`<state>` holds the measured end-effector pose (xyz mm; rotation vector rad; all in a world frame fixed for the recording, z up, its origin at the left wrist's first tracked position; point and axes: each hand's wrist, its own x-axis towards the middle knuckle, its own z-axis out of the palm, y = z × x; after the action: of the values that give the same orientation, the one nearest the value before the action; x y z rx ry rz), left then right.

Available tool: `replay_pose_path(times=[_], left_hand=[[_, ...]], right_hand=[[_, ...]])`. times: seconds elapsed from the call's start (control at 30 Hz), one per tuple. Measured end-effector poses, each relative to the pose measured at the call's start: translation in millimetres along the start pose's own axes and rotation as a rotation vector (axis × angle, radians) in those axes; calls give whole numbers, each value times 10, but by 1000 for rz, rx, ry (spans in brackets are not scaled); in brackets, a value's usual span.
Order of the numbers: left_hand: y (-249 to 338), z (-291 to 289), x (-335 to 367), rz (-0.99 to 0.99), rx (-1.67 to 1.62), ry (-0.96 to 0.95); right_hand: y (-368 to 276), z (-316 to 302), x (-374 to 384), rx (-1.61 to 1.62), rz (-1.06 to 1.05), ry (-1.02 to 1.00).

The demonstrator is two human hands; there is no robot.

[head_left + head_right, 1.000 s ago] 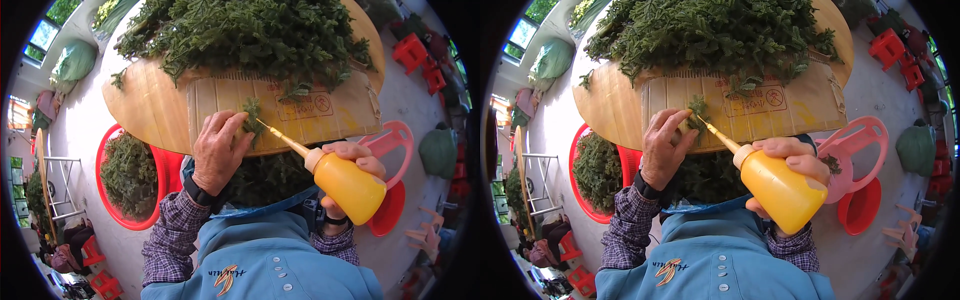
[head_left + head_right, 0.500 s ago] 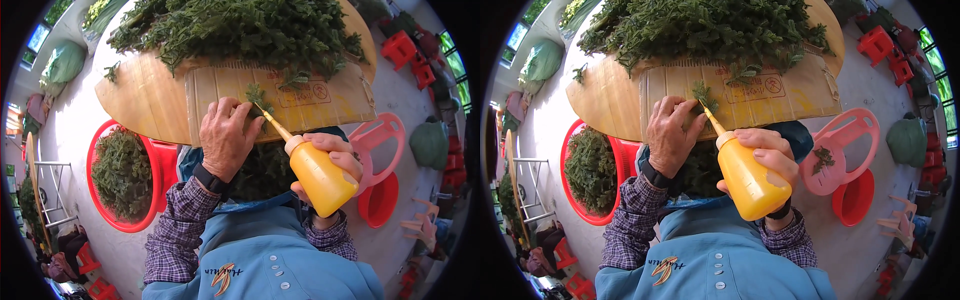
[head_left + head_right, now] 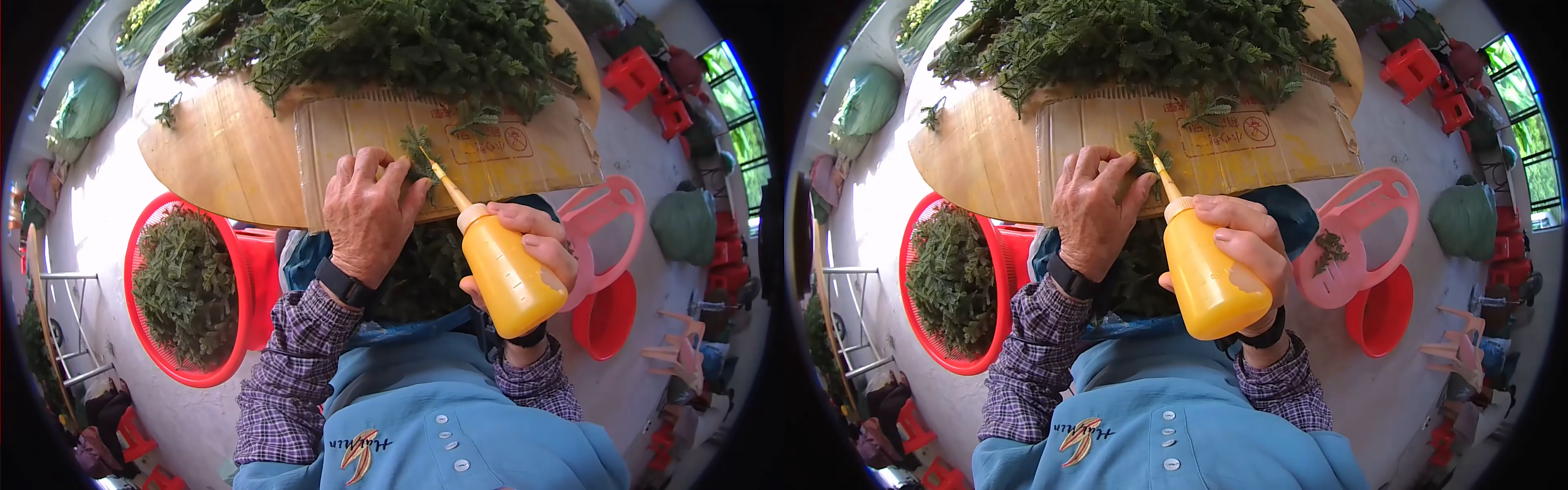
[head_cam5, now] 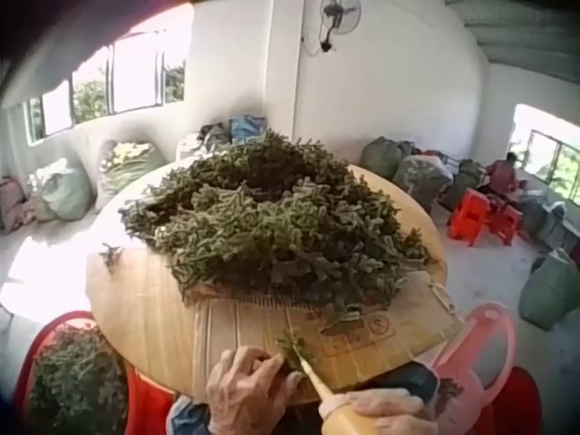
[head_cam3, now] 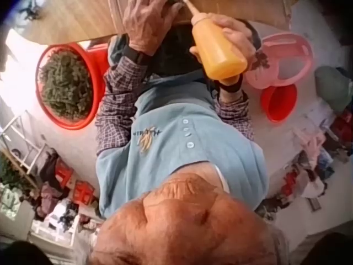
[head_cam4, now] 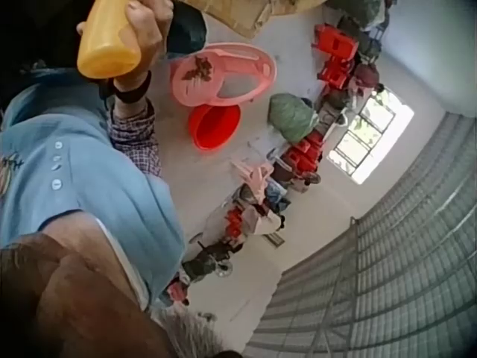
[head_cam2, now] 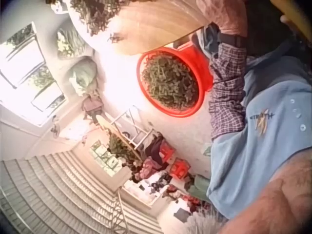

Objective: The person picks up small branches from a pile, applies glue to their stems from a squeeze bottle, and places them into a blue bag. They occasionally move the pile of branches on the table and reach into the bag to rearrange the contents.

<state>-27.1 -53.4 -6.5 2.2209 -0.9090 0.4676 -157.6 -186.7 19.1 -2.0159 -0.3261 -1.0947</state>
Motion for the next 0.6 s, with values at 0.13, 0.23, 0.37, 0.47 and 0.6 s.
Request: replay_pose_path(times=[0.13, 0.23, 0.37, 0.47, 0.6], left_hand=[[-13, 19, -10, 8, -4, 8], [-19, 17, -9, 11, -3, 12], [-26, 23, -15, 15, 0, 15], [-26, 41, -20, 19, -3, 13], [-22, 33, -14, 22, 9, 14]], right_hand=[[-11, -12, -18, -17, -6, -12], [-39, -34, -4, -10, -4, -18], [-55, -58, -20, -4, 5, -24], [-62, -77, -23, -3, 18, -26], [-92, -79, 2, 11, 33, -13]])
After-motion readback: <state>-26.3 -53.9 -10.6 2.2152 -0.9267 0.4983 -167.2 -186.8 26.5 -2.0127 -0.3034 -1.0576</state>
